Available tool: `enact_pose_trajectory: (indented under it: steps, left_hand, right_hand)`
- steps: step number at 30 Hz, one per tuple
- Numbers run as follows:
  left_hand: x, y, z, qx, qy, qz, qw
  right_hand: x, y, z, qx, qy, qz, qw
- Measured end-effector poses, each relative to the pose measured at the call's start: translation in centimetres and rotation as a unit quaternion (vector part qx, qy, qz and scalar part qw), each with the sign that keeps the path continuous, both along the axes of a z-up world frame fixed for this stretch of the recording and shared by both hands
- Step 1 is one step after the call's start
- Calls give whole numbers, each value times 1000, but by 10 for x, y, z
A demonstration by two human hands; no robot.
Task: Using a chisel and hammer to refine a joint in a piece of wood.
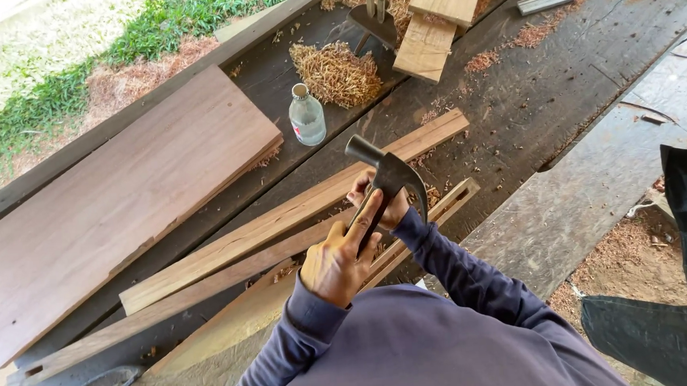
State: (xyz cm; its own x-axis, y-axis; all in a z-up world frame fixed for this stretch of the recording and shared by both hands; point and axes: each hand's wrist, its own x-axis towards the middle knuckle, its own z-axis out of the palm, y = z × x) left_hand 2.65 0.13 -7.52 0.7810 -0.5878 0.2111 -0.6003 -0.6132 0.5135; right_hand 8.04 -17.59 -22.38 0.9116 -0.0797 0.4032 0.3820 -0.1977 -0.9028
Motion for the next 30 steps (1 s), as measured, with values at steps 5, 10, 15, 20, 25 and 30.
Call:
enact_pose_trajectory:
  steps: [5,10,15,20,25,30]
  left_hand:
    - [-3,-1,-8,-62,30,7,998]
    - [-5,-2,-6,-106,44,16,993]
    - [7,0,-1,-161,2,-39,986]
    - [6,7,39,-150,-4,-4,989]
    - [-3,12,70,-218,-85,-19,972]
    - [10,-1,31,-64,19,-18,998]
  right_hand:
    - [4,-2,-20,80,58,44,994]
    - [5,-11,-3,254,53,205,944]
    - [18,-28,-13,131,57,246,959]
    - [35,-56,-28,152,126,237,951]
    - [42,-60,3,202,102,320,920]
    - [43,-50,2,8,168,287,943]
